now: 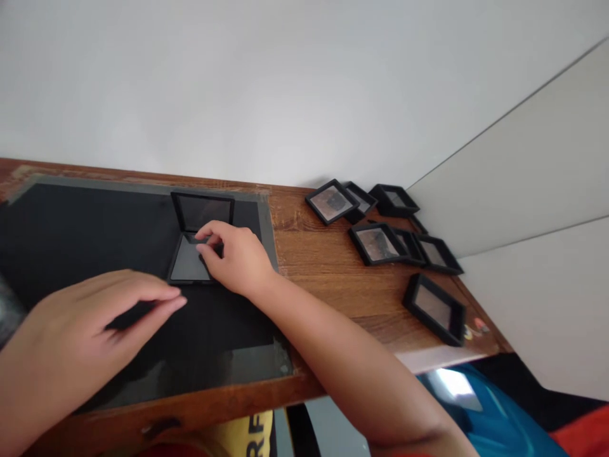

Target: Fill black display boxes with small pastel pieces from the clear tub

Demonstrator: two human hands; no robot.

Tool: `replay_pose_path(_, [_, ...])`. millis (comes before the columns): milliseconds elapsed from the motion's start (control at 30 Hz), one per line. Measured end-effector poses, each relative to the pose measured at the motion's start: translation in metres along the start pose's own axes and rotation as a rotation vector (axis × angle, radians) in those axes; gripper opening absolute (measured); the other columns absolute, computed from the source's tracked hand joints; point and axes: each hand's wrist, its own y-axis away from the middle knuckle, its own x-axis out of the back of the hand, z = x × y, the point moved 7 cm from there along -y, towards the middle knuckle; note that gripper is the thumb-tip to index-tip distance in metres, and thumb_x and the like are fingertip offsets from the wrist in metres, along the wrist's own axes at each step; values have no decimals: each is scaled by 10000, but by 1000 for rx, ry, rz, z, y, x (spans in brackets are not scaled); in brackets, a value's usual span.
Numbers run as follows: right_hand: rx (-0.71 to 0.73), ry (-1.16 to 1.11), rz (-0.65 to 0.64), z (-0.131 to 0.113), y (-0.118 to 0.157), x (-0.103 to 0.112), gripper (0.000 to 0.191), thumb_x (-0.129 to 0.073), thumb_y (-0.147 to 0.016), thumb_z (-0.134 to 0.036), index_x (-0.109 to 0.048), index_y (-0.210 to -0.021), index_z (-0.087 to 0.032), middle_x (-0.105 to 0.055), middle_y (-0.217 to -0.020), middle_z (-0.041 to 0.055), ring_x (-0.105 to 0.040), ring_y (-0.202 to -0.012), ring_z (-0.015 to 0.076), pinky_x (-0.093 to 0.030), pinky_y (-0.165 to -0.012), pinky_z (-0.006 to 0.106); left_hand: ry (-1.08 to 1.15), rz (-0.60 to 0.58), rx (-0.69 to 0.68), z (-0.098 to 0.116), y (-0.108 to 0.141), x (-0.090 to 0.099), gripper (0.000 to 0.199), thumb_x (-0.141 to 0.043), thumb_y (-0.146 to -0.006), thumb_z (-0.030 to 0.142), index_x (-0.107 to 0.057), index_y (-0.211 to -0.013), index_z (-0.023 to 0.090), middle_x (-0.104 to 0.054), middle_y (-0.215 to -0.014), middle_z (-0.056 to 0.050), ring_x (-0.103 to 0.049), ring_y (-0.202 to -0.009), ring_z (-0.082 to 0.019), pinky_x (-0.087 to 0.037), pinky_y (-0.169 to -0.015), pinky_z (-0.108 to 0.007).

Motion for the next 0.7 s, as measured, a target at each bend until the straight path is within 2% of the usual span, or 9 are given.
replay_pose_path(100, [-17, -39, -12, 6, -3, 0, 123, -733, -906, -211, -779, -1019, -195, -797, -884, -7, -548, -592, 75, -424, -671, 255, -71, 9, 1, 2, -23, -13, 156, -585, -1034, 260, -674, -911, 228, -754, -828, 8, -710, -701, -178, -495, -646, -333])
replay_pose_path(200, [-39, 13, -22, 5, -3, 5, 121, -748, -903, -215, -808, -1007, -204, -822, -890, -2, -588, -623, 93, -435, -681, 264, -142, 43, 38, -5, -27, -8, 144, -593, -1031, 293, -679, -930, 237, -746, -817, 12, -701, -712, -189, -485, -657, -339])
replay_pose_path(367, [-44, 366, -14, -8, 2, 16, 139, -709, -951, -289, -831, -992, -234, -839, -951, 23, -702, -764, 171, -424, -683, 299, -250, 86, 20, -13, -30, 5, 144, -597, -1017, 301, -695, -927, 245, -696, -750, 15, -652, -694, -203, -452, -649, -350])
replay_pose_path(500, [-14, 601, -52, -16, 6, 17, 194, -645, -1001, -313, -822, -1028, -238, -835, -1013, 44, -743, -901, 224, -429, -700, 313, -230, 155, 29, -23, -39, -2, 91, -637, -970, 220, -700, -907, 238, -675, -716, 15, -634, -679, -195, -449, -632, -338])
replay_pose_path(600, [12, 604, -46, -18, 6, 17, 198, -639, -1002, -308, -816, -1062, -245, -830, -1064, 39, -738, -897, 207, -437, -694, 302, -173, 140, 103, -36, -40, -13, 115, -647, -949, 204, -687, -853, 253, -681, -725, 16, -638, -675, -185, -454, -619, -329])
replay_pose_path(700, [31, 525, 3, -18, 6, 18, 212, -664, -981, -320, -816, -1106, -242, -836, -1068, 24, -723, -808, 176, -452, -694, 299, -190, 139, 85, -37, -39, -19, 155, -621, -960, 179, -680, -837, 253, -703, -736, 12, -653, -705, -193, -475, -623, -334])
